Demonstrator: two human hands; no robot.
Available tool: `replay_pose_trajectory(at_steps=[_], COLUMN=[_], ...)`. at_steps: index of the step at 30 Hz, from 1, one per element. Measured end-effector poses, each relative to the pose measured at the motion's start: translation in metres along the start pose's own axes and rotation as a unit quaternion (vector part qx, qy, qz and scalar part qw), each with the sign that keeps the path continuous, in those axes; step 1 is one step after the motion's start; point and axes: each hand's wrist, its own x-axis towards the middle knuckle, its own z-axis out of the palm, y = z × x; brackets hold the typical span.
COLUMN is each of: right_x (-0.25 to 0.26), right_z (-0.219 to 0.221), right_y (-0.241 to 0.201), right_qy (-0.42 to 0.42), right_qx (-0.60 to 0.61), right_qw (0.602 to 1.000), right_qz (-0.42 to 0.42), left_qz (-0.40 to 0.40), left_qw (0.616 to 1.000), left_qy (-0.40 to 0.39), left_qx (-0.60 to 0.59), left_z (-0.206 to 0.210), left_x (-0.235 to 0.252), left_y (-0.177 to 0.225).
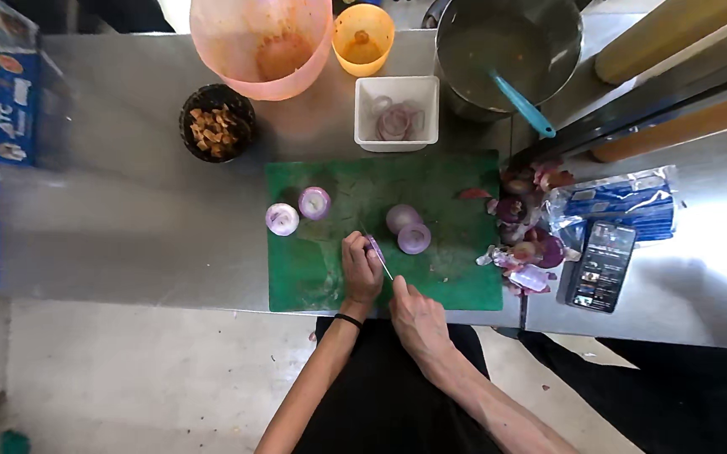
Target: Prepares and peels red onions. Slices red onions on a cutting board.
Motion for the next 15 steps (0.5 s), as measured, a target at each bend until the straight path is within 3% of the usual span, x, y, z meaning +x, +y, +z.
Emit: replay_pose_trajectory(at_steps=[5, 15], right_x=[0.001, 0.012], right_z=[-0.001, -0.005], right_y=[0.0, 0.0], right_qy=[-0.005, -0.017], right_qx=[-0.004, 0.001], right_qw=[1.0, 1.0], right_qz=[0.008, 0.003], left_qz=[-0.019, -0.01], left_qw=[0.998, 0.998], left_qy=[-0.065, -0.059], left_qx=[0.001, -0.01], left_z=[-0.017, -0.016], left_x=[-0.01, -0.011], left_y=[0.009, 0.008])
